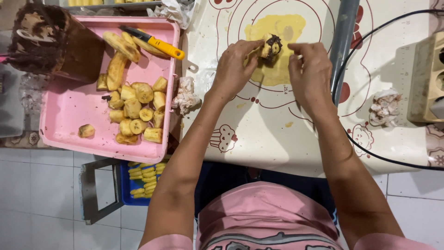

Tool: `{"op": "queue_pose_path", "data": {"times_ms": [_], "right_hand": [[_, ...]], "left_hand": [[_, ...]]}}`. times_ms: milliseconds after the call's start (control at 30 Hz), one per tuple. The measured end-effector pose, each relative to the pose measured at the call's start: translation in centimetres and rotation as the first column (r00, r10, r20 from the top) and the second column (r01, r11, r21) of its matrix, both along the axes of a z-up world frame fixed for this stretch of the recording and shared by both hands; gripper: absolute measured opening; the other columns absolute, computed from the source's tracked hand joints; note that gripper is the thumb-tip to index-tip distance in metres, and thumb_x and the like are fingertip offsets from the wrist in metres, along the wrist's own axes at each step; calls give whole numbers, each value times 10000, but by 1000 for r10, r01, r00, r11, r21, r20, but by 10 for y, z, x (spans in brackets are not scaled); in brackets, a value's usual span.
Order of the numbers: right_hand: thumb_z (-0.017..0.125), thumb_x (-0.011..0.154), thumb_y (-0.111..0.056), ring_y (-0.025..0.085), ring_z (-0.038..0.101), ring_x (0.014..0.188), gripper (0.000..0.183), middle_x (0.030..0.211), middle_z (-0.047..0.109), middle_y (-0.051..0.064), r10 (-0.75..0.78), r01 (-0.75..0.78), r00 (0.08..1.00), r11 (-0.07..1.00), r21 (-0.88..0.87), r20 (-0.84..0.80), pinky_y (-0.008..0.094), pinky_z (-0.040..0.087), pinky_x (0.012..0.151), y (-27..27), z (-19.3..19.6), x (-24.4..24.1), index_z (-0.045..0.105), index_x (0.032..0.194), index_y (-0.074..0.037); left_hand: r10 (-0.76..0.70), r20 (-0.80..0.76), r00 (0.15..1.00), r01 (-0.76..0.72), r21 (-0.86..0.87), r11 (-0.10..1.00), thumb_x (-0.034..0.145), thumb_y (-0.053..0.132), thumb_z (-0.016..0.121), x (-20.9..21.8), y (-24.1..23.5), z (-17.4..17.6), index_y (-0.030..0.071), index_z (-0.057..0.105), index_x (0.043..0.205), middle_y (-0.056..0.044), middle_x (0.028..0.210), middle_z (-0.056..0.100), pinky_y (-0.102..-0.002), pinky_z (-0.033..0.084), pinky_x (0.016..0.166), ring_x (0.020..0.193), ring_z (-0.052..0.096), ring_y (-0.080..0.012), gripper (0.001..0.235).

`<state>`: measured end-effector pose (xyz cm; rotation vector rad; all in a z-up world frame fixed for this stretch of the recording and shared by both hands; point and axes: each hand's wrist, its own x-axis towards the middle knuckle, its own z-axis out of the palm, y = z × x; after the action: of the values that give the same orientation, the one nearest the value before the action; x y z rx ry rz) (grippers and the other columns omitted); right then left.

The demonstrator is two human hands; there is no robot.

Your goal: The person cuts a banana into pieces, spreads a dark paste onto a piece, and places it onto a yellow dough sheet. They then add more banana pieces and fold the dough over the filling.

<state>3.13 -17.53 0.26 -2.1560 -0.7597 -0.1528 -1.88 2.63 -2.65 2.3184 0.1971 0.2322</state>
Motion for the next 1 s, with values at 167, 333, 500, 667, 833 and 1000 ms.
{"op": "queue_pose_path", "data": {"times_ms": [167, 333, 500, 667, 833, 1000], "right_hand": [[618, 1043, 91, 355, 553, 982, 246, 1048, 583, 209, 109, -93, 983, 990, -109, 148, 434, 462, 829, -12, 15, -34, 673, 1283, 87], [645, 1012, -31, 322, 628, 998, 242, 992, 655, 130, 282, -263, 957, 944, -199, 72, 392, 534, 851, 4, 21, -85, 726, 1234, -81], [626, 1008, -63, 333, 643, 1058, 251, 1095, 696, 147, 482, -470, 870, 875, -116, 106, 399, 534, 893, 73, 13, -113, 717, 1240, -95], [649, 1017, -137, 393, 580, 1151, 407, 1320, 622, 245, 502, -484, 816, 864, -136, 287, 494, 487, 948, 144, -4, -121, 617, 1405, -17], [688, 969, -103, 273, 663, 887, 98, 904, 687, 75, 482, -487, 873, 872, -61, -73, 377, 544, 775, 146, -25, -115, 719, 1062, -104], [764, 911, -33, 169, 713, 773, 142, 820, 734, 84, 589, -289, 607, 789, 542, -534, 298, 583, 775, 110, 4, -136, 741, 1050, -26]], "left_hand": [[-32, 112, 993, 10, 193, 981, 990, 53, 644, -59, 5, 34, 116, 614, 1367, -83, 1133, 711, -335, 532, 830, 977, 639, -217, 383], [-18, 265, 964, -104, 438, 893, 929, 24, 719, -157, 12, 82, 69, 702, 1259, -143, 1179, 663, -411, 513, 868, 1030, 656, -327, 334], [192, 346, 918, -302, 300, 905, 949, -17, 666, -216, 39, 73, 30, 688, 1243, -144, 1231, 678, -427, 515, 934, 1103, 663, -346, 299], [338, 400, 852, -408, 102, 907, 1020, 15, 583, -229, 31, 86, -18, 644, 1273, -195, 1272, 667, -453, 526, 962, 1162, 656, -391, 262], [445, 298, 844, -437, -96, 894, 1076, 77, 504, -223, 12, 76, -21, 570, 1388, -231, 1378, 567, -510, 492, 1079, 1310, 567, -435, 334], [518, 242, 820, -364, -477, 800, 1095, 150, 523, -208, -11, 60, -29, 534, 1426, -230, 1415, 526, -466, 492, 1096, 1330, 542, -364, 377]]}}
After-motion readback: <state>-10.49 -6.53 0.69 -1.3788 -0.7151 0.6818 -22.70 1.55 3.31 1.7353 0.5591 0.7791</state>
